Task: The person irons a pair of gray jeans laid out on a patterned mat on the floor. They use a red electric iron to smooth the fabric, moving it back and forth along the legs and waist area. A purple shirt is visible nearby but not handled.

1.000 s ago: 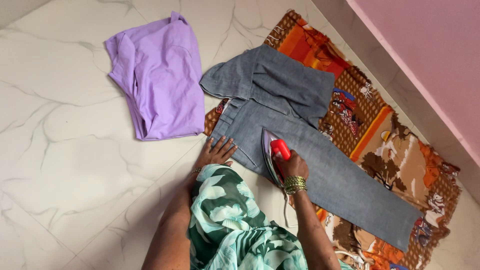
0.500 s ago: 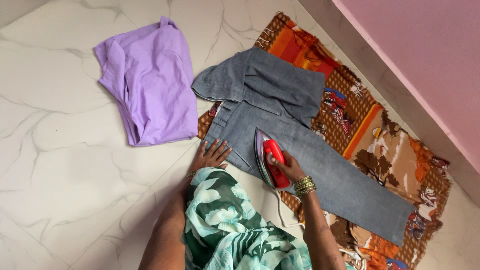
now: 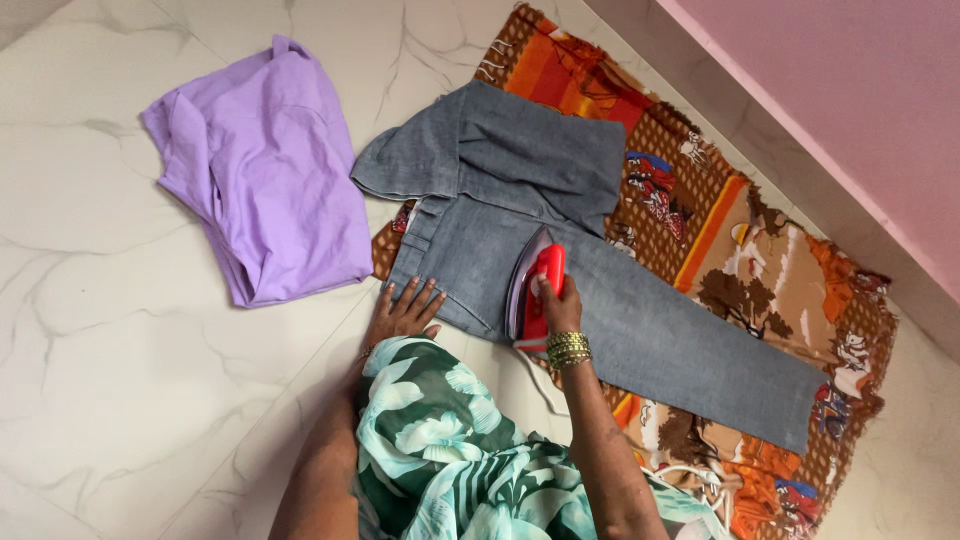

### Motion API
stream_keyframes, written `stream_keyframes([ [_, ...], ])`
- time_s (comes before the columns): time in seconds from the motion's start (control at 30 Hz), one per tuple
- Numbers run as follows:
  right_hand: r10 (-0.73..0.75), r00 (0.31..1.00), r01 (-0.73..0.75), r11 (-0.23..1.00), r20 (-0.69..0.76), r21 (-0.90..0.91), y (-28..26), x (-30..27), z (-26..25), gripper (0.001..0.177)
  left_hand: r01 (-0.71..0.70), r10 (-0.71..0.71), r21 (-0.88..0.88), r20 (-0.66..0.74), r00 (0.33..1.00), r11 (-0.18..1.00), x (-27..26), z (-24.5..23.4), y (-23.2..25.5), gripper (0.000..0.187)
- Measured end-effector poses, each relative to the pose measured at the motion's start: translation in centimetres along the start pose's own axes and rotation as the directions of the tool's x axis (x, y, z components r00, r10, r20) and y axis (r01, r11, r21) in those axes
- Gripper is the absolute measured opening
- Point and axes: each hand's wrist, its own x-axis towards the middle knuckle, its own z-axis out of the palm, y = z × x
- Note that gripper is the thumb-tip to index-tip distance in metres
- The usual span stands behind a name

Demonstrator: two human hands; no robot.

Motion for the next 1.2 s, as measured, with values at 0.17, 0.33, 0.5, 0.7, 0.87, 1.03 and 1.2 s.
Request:
stream_keyframes([
  [0.17, 0.044, 0.998, -0.043, 0.999, -0.038, 0.015, -1.1, 0.7, 0.3, 0.039, -0.002, 0.003, -0.036, 0.032, 0.999, 0.999, 0.3, -1.0, 0.1, 0.065],
  [0.33, 0.037, 0.991, -0.043, 0.998, -0.128, -0.049, 0.0, -0.2, -0.3, 0.042, 0.012, -0.009, -0.067, 0.046, 0.999, 0.998, 0.4, -1.5, 0.2, 0.065],
  [0.5, 0.097, 0.983, -0.106, 0.993, -0.157, -0.048, -0.1, -0.2, -1.0, 0.045, 0.003, -0.003, -0.032, 0.028, 1.0, 0.999, 0.3, -1.0, 0.2, 0.065],
  [0.7, 0.072, 0.988, -0.084, 0.993, -0.134, -0.088, -1.1, 2.6, -1.6, 0.044, -0.004, 0.005, -0.034, 0.018, 1.0, 0.999, 0.2, -0.6, 0.1, 0.065],
  [0.87, 0.068, 0.992, -0.071, 0.997, -0.106, -0.022, -0.8, 1.4, -2.3, 0.042, 0.008, -0.007, -0.024, 0.038, 0.999, 1.0, 0.1, -0.3, 0.1, 0.065],
  [1.03, 0.07, 0.991, -0.071, 0.997, -0.114, -0.001, 0.7, 0.1, -3.4, 0.04, -0.002, 0.002, -0.004, 0.045, 0.999, 1.0, 0.0, 0.1, 0.0, 0.066],
  [1.2, 0.107, 0.988, -0.111, 0.993, -0.113, -0.033, 1.5, 0.5, -4.1, 0.039, -0.006, 0.006, 0.024, 0.018, 1.0, 1.0, -0.1, 0.3, 0.0, 0.066],
])
